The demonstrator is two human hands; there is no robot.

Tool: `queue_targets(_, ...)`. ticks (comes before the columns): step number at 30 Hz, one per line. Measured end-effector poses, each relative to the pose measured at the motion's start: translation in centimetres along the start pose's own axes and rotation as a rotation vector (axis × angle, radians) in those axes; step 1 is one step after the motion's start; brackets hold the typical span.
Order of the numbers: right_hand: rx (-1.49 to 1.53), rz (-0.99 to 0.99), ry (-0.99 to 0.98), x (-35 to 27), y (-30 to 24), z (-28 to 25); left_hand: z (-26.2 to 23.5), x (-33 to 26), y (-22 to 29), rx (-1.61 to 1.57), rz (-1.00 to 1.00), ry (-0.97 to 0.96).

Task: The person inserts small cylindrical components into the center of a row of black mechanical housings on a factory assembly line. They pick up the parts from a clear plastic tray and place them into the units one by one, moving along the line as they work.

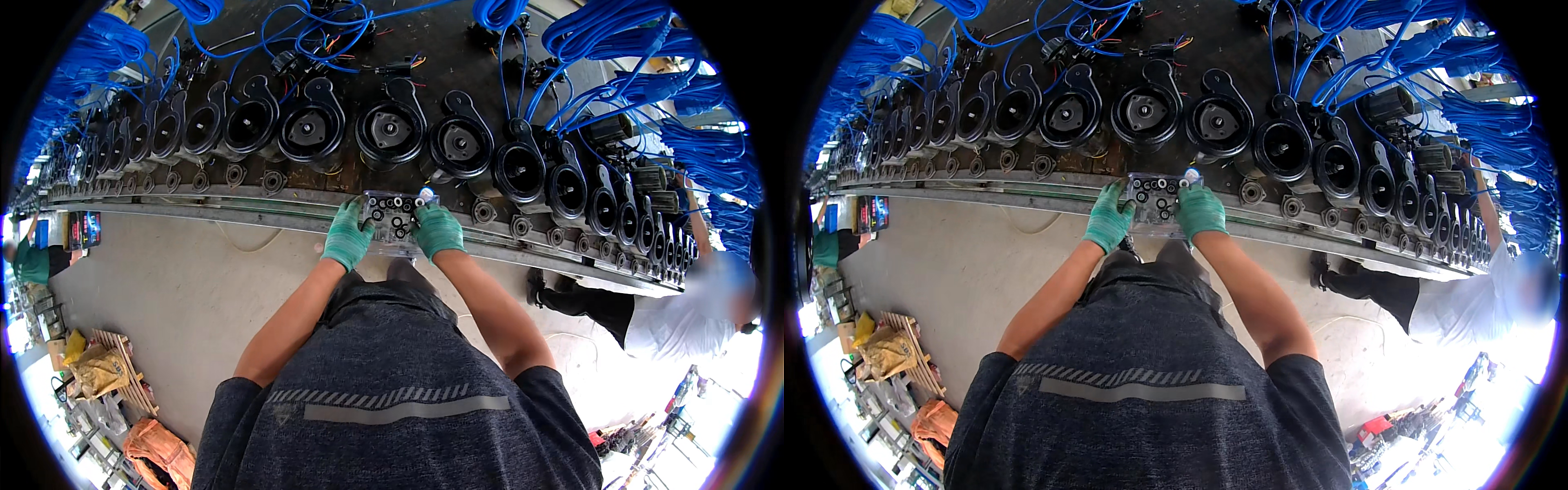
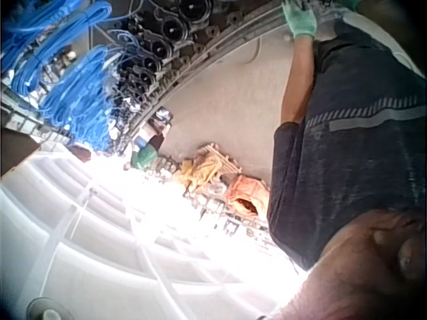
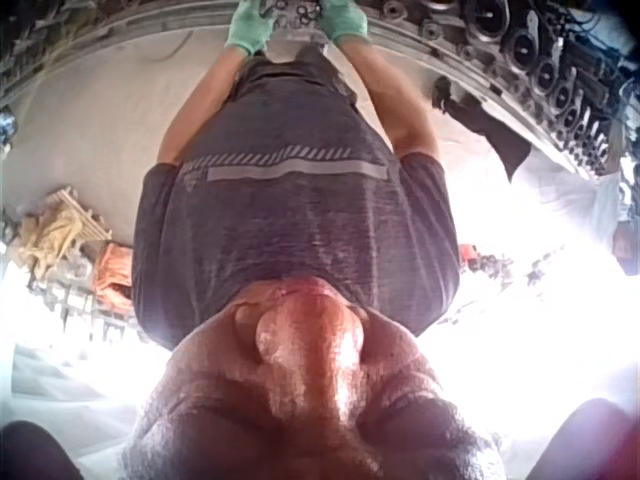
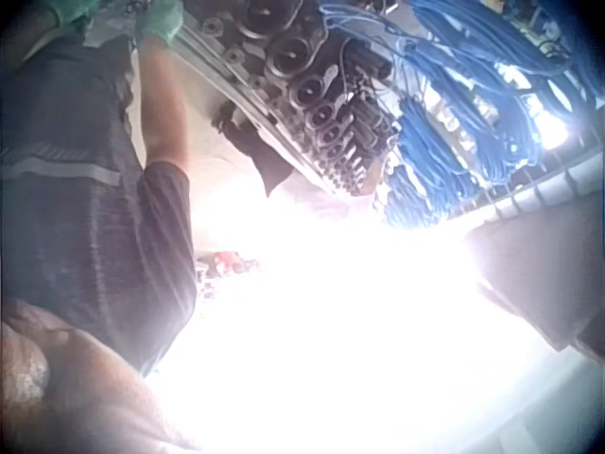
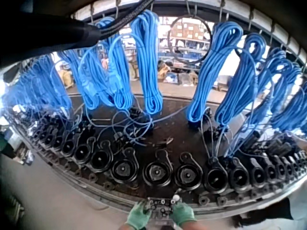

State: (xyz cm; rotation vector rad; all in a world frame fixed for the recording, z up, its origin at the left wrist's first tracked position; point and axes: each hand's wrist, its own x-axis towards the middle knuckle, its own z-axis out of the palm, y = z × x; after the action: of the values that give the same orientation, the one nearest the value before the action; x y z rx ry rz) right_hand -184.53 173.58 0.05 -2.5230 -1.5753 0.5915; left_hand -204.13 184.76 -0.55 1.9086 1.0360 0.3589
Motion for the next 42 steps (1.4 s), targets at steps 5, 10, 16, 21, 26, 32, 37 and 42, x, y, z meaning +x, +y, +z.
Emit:
queue_targets(5, 0.139, 0.063, 0.044, 0.2, 0.4, 1.2, 0.1, -0.1, 1.5, 0.118, 0.086, 0.013)
queue_targets(10, 0.444, 0.093, 0.3, -2.5, 5.3, -2.4, 0.4, 0.7, 5.1, 0.323, 0.268, -0.031)
queue_targets(16, 0.215, 0.234, 0.423, -4.8, 13.8, -3.0, 6.4, 3.4, 10.4, 0.378, 0.605, -0.306)
queue_targets(21, 0.166, 0.144, 0.385, -3.9, 15.2, -1.0, 11.9, 4.9, 13.7, 0.641, 0.621, -0.492)
queue_targets(26, 0.352, 0.165, 0.304, -4.3, 15.0, -1.7, 15.6, 5.7, 13.2, 0.761, 0.589, -0.517)
queue_targets(32, 0.608, 0.319, 0.303, -3.4, 15.3, -1.8, 16.5, 6.4, 13.0, 0.671, 0.55, -0.524)
queue_targets(37, 0.851, 0.357, 0.253, -3.0, 16.5, -1.5, 16.5, 6.2, 13.5, 0.69, 0.535, -0.503)
queue_targets(42, 0.926, 0.461, 0.185, -1.9, 17.3, -1.6, 16.8, 6.3, 13.3, 0.726, 0.541, -0.497)
